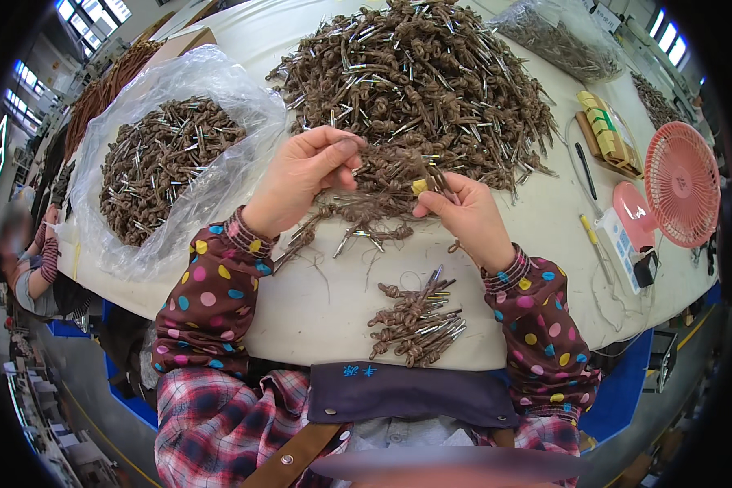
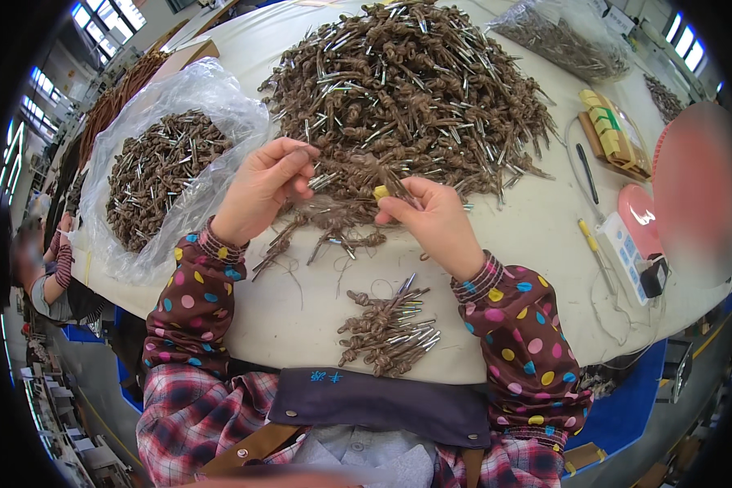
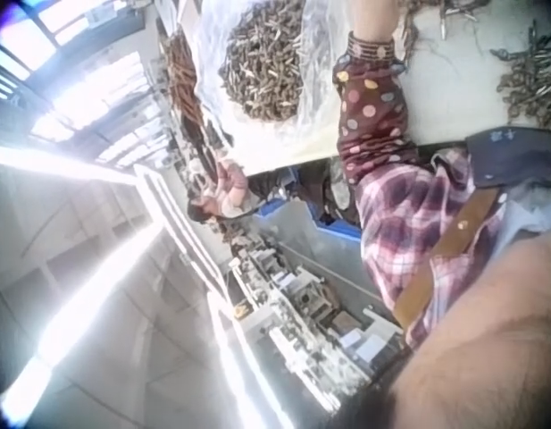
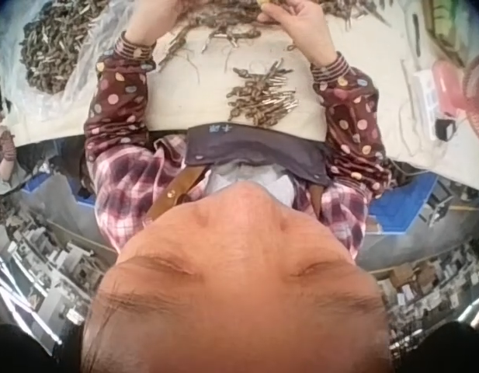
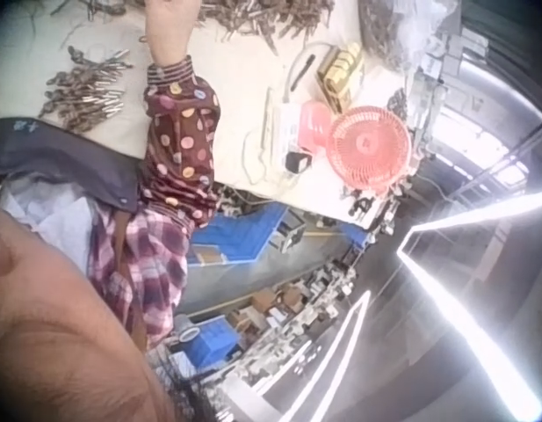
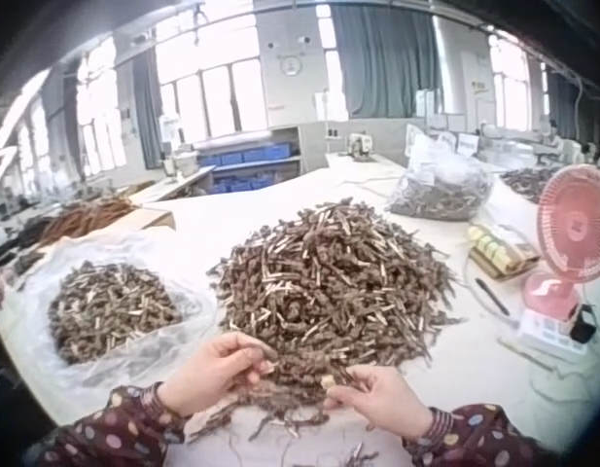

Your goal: The worker is assembling small metal and fabric components, likely zipper pulls or clothing fasteners, by attaching metal clips to fabric tabs.

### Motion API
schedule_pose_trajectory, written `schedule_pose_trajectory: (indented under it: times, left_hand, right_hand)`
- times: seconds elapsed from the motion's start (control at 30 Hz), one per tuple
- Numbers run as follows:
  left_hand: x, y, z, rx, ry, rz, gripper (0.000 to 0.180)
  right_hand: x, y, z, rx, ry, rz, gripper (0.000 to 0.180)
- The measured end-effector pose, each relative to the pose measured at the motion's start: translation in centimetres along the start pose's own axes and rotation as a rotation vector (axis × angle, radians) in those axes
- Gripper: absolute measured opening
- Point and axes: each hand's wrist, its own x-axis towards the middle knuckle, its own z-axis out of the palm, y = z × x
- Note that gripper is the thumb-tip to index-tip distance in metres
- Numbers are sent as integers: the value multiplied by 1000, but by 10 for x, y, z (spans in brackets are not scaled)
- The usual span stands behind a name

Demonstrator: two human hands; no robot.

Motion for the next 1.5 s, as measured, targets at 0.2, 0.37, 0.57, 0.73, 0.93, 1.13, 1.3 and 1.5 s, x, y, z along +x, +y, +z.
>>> schedule_pose_trajectory:
  times: [0.2, 0.37, 0.57, 0.73, 0.93, 1.13, 1.3, 1.5]
  left_hand:
    - [-34, 21, -61, 513, 96, -68, 15]
    - [-73, 1, -60, 1638, 111, 328, 30]
    - [-70, -30, -41, 1400, 43, 98, 32]
    - [-49, -23, -42, 1163, 82, 30, 28]
    - [-26, -12, -16, 1147, 85, 181, 27]
    - [-33, -23, -13, 1442, -90, 203, 27]
    - [-41, -40, -7, 1598, -77, 287, 31]
    - [-10, -44, 18, 1345, -118, 265, 38]
  right_hand:
    - [3, 2, -25, -425, 112, -48, 18]
    - [6, 9, -35, -897, 230, -119, 24]
    - [0, 6, -26, -993, 401, -462, 42]
    - [-9, -1, -7, -861, 286, -431, 40]
    - [-6, 15, 22, -1201, -191, -556, 43]
    - [6, 27, 12, -1419, -162, -579, 37]
    - [7, 16, -2, -1381, 59, -611, 44]
    - [17, 16, -6, -1261, 172, -487, 53]
